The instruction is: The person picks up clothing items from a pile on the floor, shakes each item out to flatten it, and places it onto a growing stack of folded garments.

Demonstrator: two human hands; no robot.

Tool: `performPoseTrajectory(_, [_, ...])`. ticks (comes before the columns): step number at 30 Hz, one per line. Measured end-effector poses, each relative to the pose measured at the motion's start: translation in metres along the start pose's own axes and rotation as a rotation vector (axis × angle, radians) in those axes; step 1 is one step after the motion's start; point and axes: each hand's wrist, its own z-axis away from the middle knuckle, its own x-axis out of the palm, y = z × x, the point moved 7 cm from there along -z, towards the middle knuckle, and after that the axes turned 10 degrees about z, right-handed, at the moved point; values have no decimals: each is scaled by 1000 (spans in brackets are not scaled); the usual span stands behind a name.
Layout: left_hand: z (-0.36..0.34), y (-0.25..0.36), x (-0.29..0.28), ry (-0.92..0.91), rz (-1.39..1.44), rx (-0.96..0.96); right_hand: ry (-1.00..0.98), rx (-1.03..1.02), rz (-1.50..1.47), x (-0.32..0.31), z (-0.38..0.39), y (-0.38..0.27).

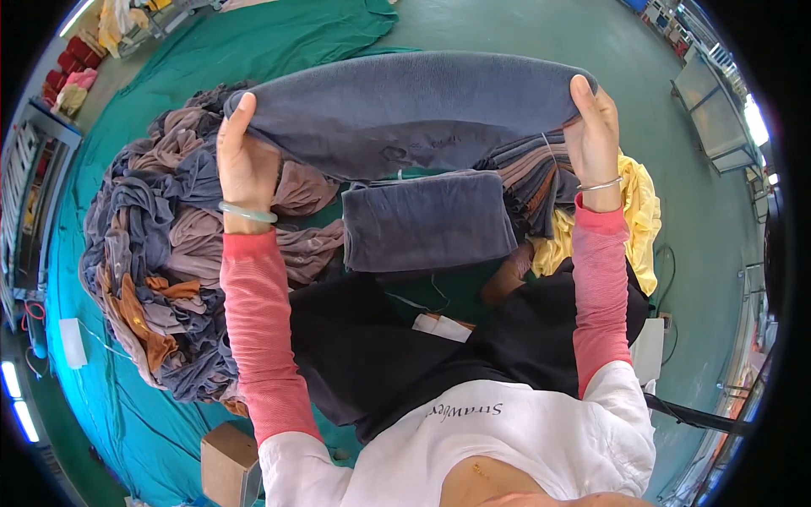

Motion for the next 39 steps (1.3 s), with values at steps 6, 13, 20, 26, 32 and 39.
performPoseTrajectory(6, [13, 13, 20, 96, -435, 309, 205, -235, 424, -34, 15, -10])
performPoseTrajectory(13, [8, -6, 12, 271, -535, 125, 167, -84, -104, -50, -1, 38])
performPoseTrajectory(20, [0, -13, 50, 19, -582, 258, 257, 68, -348, -71, -32, 69])
performPoseTrajectory(26, [54, -9, 59, -470, -717, 24, 205, 102, -339, -91, 33, 41])
performPoseTrajectory(32, [133, -31, 25, -892, -677, -469, -192, 334, -61, -80, 140, 58])
performPoseTrajectory(39, [123, -85, -62, -187, -577, -807, -133, 649, -163, -79, 159, 126])
